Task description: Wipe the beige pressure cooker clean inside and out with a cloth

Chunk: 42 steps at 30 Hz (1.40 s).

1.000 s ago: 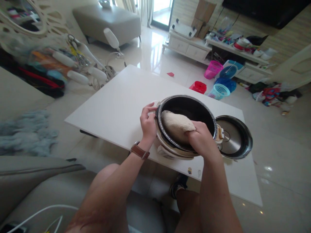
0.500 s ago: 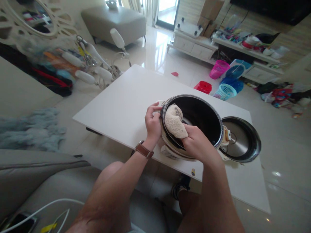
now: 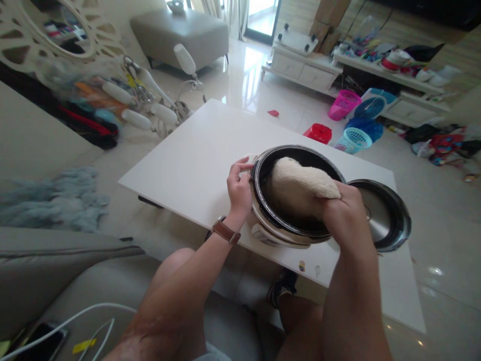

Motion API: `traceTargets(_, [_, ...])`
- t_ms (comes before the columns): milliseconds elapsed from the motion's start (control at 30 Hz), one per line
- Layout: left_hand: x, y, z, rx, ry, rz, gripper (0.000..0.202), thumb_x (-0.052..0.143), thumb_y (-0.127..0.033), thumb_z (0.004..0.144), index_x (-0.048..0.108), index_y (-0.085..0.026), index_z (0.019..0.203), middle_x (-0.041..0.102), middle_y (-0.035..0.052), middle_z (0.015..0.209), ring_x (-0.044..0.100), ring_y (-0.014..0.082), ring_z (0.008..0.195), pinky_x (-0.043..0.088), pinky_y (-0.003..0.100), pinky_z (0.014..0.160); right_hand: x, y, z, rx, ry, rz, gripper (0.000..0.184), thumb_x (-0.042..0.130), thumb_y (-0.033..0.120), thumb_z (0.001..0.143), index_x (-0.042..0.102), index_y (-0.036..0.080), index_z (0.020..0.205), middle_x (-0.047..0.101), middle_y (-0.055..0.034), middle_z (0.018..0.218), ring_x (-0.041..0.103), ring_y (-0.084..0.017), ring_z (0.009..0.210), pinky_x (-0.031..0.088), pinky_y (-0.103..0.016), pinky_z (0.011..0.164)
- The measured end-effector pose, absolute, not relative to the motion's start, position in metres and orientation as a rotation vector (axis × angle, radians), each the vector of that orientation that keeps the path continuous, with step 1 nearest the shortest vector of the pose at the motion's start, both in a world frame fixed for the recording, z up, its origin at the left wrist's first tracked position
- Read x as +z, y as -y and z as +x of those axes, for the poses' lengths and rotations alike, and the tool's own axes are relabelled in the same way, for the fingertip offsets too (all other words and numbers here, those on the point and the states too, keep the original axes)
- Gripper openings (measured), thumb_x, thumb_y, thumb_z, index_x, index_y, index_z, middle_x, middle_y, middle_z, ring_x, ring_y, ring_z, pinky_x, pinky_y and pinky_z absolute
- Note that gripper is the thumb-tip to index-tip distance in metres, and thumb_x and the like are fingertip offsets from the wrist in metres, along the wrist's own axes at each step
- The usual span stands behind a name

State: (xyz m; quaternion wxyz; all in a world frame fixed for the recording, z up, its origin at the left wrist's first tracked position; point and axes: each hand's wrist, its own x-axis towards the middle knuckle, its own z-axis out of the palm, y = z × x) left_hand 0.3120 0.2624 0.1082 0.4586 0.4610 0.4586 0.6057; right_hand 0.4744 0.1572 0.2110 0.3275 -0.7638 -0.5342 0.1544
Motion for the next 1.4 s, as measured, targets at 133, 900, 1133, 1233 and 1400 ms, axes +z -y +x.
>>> traceTargets(133, [0.107, -0.262, 0.313, 1.498, -1.133, 1.136, 0.026, 0.048, -0.008, 0.080, 0.068, -0.023, 0.085, 0.070, 0.0045, 0.125, 0.059, 0.0223, 0.126, 0.045, 0.040, 0.111, 0.203, -0.166, 0.449, 0.490, 1.430, -1.881, 0.028, 0.046, 0.023, 0.083, 0.072, 0.019, 0.090, 0.072, -0.0034, 0.082, 0.063, -0.025, 0.086, 0.045, -0.030, 0.075])
traceTargets(900, [0.110, -0.262, 0.312, 1.495, -1.133, 1.130, 0.026, 0.049, -0.006, 0.078, 0.068, -0.022, 0.085, 0.070, 0.0051, 0.124, 0.059, 0.0233, 0.126, 0.044, 0.042, 0.111, 0.213, -0.153, 0.483, 0.734, 1.665, -1.977, 0.016, 0.051, 0.020, 0.071, 0.067, 0.020, 0.069, 0.068, -0.0020, 0.068, 0.060, -0.022, 0.072, 0.040, -0.028, 0.063])
traceTargets(1133, [0.109, -0.261, 0.312, 1.494, -1.131, 1.128, 0.026, 0.048, -0.007, 0.079, 0.068, -0.023, 0.085, 0.070, 0.0040, 0.125, 0.059, 0.0225, 0.126, 0.047, 0.040, 0.108, 0.206, -0.163, 0.461, 0.464, 1.351, -1.903, 0.016, 0.053, 0.025, 0.079, 0.068, 0.020, 0.082, 0.066, -0.0012, 0.076, 0.057, -0.022, 0.080, 0.042, -0.029, 0.070])
traceTargets(1233, [0.107, -0.261, 0.312, 1.502, -1.128, 1.131, 0.027, 0.048, -0.007, 0.079, 0.069, -0.023, 0.085, 0.070, 0.0042, 0.125, 0.060, 0.0223, 0.125, 0.047, 0.040, 0.109, 0.202, -0.169, 0.439, 0.607, 1.452, -1.751, 0.024, 0.049, 0.022, 0.083, 0.071, 0.019, 0.093, 0.071, -0.0035, 0.088, 0.061, -0.024, 0.089, 0.046, -0.030, 0.079])
traceTargets(1400, [0.106, -0.262, 0.312, 1.510, -1.109, 1.136, 0.025, 0.048, -0.009, 0.081, 0.069, -0.022, 0.085, 0.069, 0.0046, 0.126, 0.060, 0.0222, 0.125, 0.044, 0.040, 0.112, 0.201, -0.172, 0.422, 0.753, 1.643, -1.725, 0.028, 0.048, 0.022, 0.089, 0.070, 0.020, 0.106, 0.075, -0.0067, 0.101, 0.064, -0.025, 0.095, 0.046, -0.031, 0.087])
